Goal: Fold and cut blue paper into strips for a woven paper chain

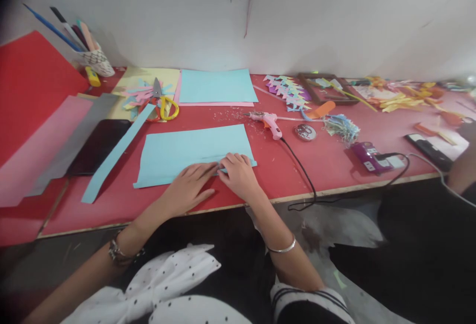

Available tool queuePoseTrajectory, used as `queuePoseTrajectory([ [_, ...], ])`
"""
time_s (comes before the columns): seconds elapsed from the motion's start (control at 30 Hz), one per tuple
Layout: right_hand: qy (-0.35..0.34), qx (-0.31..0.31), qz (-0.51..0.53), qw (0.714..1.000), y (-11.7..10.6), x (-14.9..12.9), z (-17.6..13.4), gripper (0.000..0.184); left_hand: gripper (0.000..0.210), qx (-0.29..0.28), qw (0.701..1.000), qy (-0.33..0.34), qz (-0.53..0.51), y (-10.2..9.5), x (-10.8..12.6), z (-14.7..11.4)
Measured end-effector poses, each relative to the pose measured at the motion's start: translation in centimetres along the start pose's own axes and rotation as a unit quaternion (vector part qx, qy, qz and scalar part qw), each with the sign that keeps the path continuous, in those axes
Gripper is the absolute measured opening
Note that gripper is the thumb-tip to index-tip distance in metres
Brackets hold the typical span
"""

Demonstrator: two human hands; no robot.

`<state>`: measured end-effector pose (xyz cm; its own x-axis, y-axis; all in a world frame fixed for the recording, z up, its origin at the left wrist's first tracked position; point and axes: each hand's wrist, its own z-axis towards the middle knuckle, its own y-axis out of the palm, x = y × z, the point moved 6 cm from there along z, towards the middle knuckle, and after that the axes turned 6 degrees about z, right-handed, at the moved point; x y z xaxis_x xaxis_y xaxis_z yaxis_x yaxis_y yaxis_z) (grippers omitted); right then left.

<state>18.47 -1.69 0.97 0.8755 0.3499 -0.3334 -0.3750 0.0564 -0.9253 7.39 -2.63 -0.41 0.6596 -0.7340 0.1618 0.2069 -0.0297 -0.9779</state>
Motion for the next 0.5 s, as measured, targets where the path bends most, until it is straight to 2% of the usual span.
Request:
queuePoseTrajectory([
  [0.13,0.019,0.029,0.007,0.999,0.1,0.4,0.0,0.004,0.022,0.047,0.994,-0.080,-0.052,-0.9,-2.5,-0.7],
  [0.23,0.024,0.032,-0.002,0.999,0.2,0.0,0.1,0.007,0.009,0.054,0.991,-0.100,-0.074,-1.0,-3.4,-0.7],
  [0.37,0.016,0.024,0.010,1.000,0.5,-0.9,0.3,0.009,0.003,0.055,0.989,-0.117,-0.071,-0.9,-3.6,-0.6],
  [0.5,0.002,0.013,0.044,0.999,0.5,-0.3,0.0,0.008,0.002,0.059,0.988,-0.113,-0.088,-1.0,-3.9,-0.9],
])
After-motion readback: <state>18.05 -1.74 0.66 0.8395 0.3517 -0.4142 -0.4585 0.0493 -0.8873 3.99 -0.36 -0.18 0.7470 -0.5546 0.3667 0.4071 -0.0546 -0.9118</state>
